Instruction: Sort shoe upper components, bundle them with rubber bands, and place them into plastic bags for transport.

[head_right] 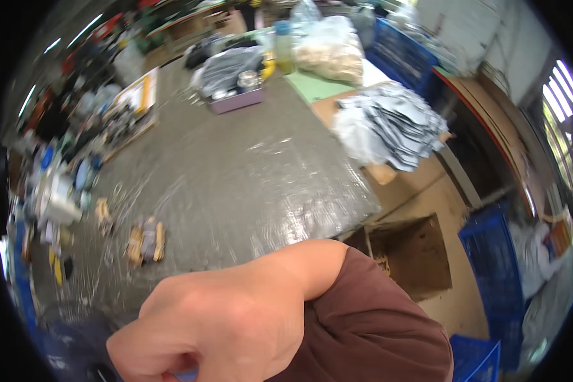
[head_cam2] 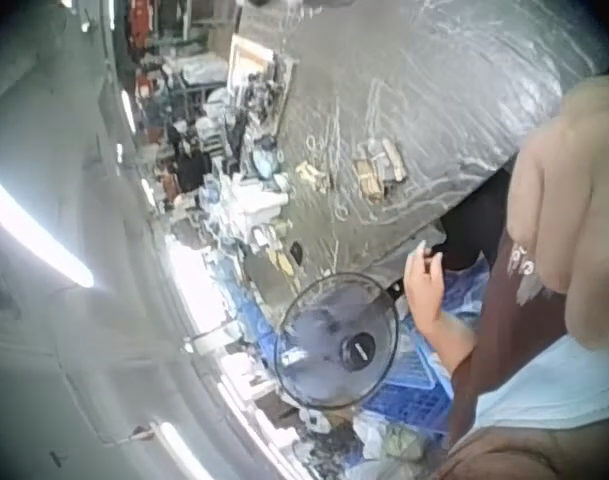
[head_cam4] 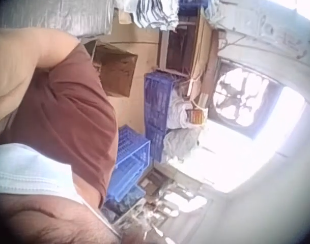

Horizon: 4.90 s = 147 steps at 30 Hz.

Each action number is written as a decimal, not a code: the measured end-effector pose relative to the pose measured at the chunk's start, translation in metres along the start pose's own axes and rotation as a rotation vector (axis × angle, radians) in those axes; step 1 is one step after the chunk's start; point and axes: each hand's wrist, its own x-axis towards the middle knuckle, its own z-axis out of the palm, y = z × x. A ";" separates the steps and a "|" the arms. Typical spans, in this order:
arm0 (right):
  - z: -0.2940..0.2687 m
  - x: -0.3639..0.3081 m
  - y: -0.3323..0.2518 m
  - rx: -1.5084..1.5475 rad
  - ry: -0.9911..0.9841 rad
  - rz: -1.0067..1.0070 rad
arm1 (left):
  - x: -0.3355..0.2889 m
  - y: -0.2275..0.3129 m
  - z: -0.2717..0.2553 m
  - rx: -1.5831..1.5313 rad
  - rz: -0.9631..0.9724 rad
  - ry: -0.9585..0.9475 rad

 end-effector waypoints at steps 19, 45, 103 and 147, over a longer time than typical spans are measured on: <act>0.008 -0.112 -0.152 -1.820 0.331 -0.322 | 0.229 0.008 -0.151 -2.009 2.334 -0.184; -0.298 -0.333 -0.398 -0.460 1.737 -0.620 | 0.654 0.199 0.082 -0.518 0.128 0.195; -0.183 -0.268 -0.356 -0.950 1.466 -0.907 | 0.708 0.163 -0.018 -0.691 0.023 -0.079; -0.137 -0.226 -0.476 -0.343 1.682 0.594 | 0.562 0.106 -0.086 -0.886 -0.457 0.575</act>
